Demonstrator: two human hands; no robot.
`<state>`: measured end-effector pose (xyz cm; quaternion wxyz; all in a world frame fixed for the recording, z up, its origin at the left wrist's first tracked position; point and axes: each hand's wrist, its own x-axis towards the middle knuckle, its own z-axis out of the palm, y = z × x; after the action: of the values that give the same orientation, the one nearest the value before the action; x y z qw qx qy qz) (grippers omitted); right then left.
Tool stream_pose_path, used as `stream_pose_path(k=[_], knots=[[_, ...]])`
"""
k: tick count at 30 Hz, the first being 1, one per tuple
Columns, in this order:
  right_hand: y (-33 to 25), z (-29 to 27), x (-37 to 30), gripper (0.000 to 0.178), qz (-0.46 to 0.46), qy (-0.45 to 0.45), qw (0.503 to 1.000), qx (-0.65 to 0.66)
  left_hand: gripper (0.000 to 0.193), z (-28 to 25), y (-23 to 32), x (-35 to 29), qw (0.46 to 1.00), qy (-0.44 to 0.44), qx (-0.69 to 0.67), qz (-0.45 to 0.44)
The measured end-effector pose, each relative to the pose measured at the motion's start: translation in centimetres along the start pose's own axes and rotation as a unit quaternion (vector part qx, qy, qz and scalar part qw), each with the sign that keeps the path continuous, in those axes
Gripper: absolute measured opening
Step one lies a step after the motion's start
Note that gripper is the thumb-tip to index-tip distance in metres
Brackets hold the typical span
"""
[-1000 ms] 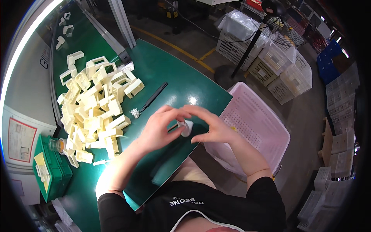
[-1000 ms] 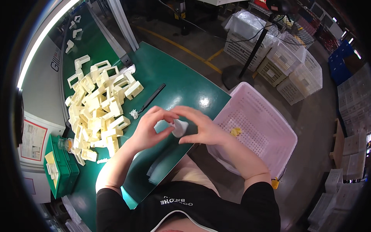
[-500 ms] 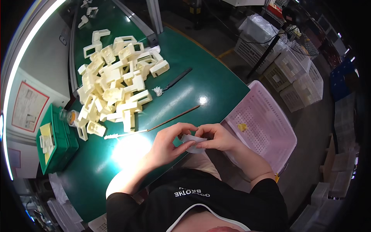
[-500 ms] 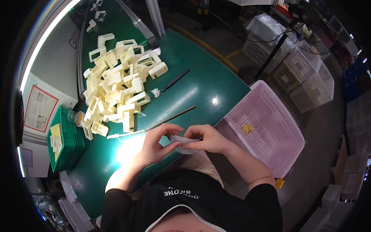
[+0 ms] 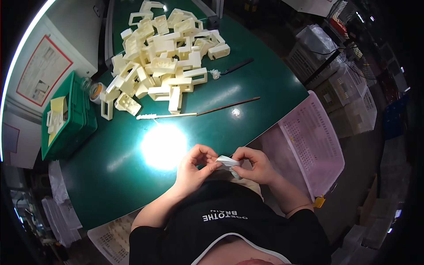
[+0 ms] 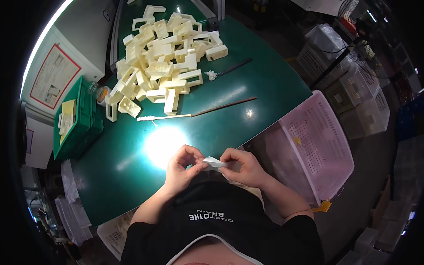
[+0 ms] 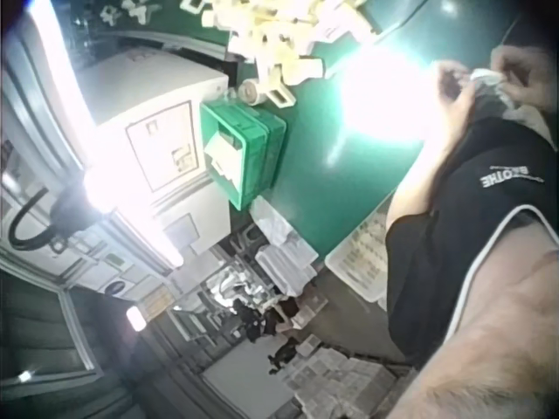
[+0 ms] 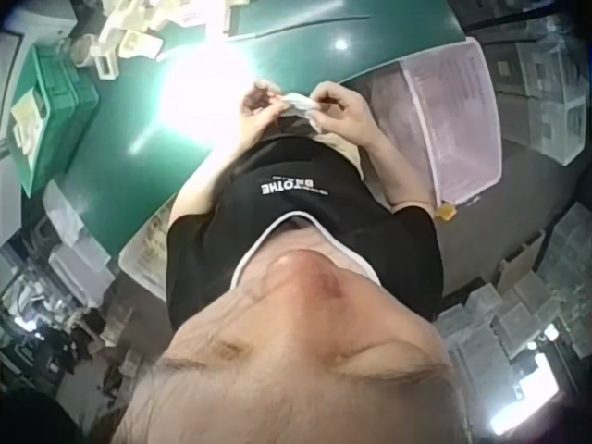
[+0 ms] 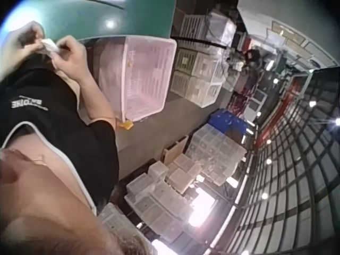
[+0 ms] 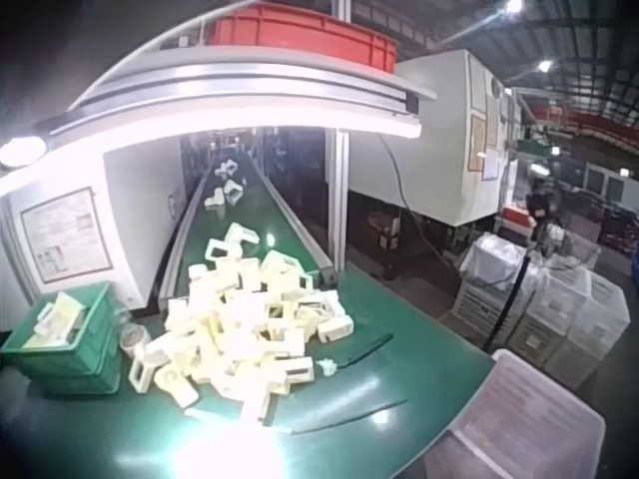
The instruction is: The person applies liquid to plastic parts using a swab, stacks the parts on the work table, walks to another workstation, and folds a sheet of paper by hand.
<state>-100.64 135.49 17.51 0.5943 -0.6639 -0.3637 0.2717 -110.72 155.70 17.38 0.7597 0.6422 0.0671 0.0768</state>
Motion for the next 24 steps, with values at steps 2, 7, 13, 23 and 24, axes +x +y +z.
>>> stream_pose_path(k=[2,7,13,23,24], knots=[[-0.4,1.7,-0.2,0.016,0.017,0.006,0.999,0.046,0.025,-0.3,-0.1,-1.2,0.997,0.002,0.072,0.039],[0.0,4.0,-0.8,0.017,0.107,-0.006,0.977,0.182,0.024,-0.7,-0.3,-3.6,0.98,0.005,0.161,0.118],[0.6,5.5,-1.6,0.011,0.125,-0.003,0.969,0.212,0.018,-1.2,-0.4,-5.4,0.961,0.021,0.23,0.151],[0.7,6.2,-2.7,0.006,0.161,0.017,0.956,0.245,0.021,-0.6,-0.2,-6.4,0.938,0.025,0.266,0.222],[0.7,6.3,-2.8,0.007,0.151,0.03,0.957,0.244,0.021,-0.4,-0.2,-6.5,0.93,0.036,0.277,0.24]])
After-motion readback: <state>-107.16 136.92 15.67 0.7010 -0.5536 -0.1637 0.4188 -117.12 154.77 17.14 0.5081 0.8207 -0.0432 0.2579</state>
